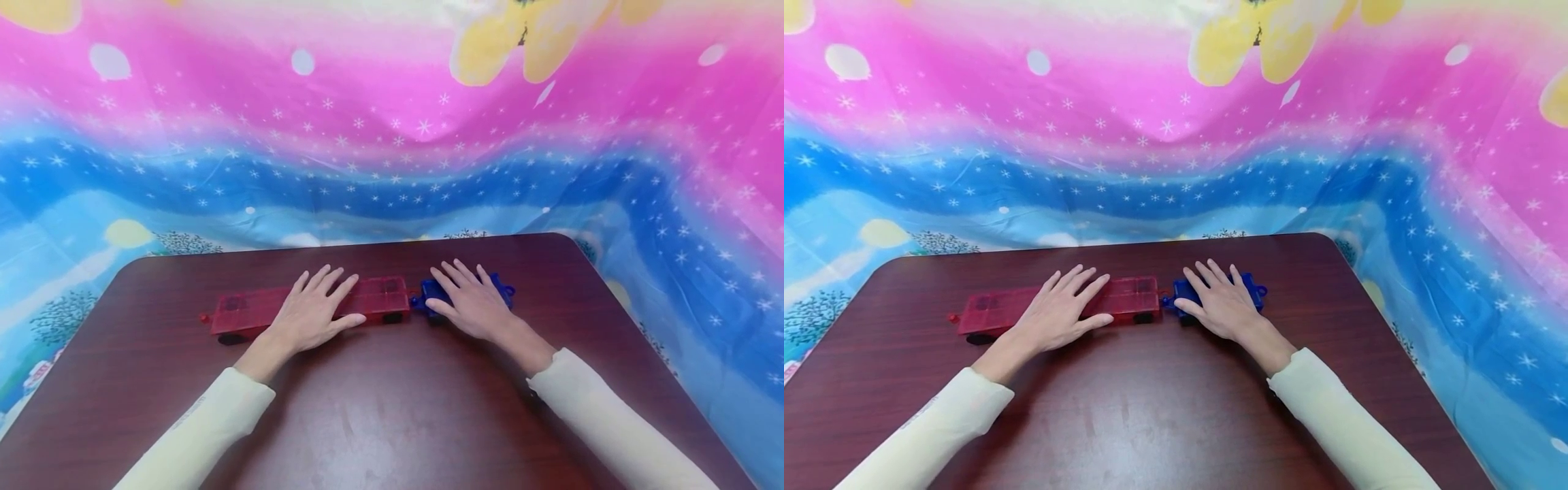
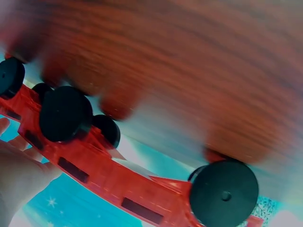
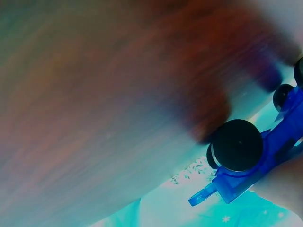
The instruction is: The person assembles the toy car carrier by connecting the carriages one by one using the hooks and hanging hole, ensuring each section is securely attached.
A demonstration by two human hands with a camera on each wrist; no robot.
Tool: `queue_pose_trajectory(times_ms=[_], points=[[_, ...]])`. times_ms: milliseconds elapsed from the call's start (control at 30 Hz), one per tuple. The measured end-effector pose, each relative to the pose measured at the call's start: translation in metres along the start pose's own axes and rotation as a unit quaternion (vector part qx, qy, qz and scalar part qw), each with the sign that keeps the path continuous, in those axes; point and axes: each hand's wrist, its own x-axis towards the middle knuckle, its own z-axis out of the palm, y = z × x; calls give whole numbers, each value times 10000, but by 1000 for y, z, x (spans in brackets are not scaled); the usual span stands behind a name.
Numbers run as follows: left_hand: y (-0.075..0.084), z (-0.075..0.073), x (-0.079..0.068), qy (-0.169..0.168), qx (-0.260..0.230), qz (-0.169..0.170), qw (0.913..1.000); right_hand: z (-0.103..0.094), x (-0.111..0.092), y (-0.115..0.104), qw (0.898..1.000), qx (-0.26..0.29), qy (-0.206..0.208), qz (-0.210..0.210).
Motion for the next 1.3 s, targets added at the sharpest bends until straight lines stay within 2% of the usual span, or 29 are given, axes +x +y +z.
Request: queue_pose_trajectory(times_ms=[233,600,967,1300], points=[[10,5,5,-80,80,129,9999,0,-2,4,10000,43,-29,49],[17,10,13,-44,211,209,9995,-2,-5,8,10000,60,-74,-10],[21,14,21,-60,248,294,9992,-3,-3,11,9996,-132,-103,-247],[18,16,25,-148,213,358,9990,2,-3,10,9994,-77,11,-343]])
